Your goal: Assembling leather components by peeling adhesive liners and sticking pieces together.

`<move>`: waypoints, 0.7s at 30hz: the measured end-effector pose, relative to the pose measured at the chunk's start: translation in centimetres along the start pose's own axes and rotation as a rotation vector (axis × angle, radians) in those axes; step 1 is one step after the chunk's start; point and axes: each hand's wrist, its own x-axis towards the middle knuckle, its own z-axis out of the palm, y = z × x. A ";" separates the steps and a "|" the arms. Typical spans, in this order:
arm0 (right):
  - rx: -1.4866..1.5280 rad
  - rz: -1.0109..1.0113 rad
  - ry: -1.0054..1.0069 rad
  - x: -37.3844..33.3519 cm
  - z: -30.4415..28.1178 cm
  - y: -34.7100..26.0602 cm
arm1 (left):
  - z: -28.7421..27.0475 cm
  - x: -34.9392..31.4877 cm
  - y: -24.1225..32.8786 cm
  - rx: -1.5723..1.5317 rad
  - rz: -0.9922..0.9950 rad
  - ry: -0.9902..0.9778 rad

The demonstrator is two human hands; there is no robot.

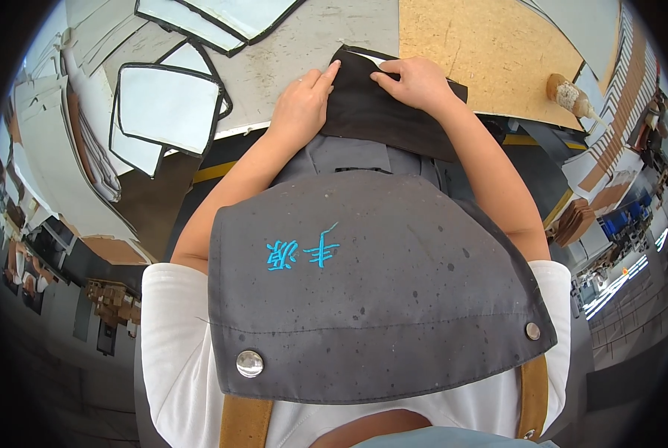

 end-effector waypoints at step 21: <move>-0.009 0.018 -0.029 0.1 -0.1 -0.2 | -1.3 0.1 -0.9 0.291 0.257 0.015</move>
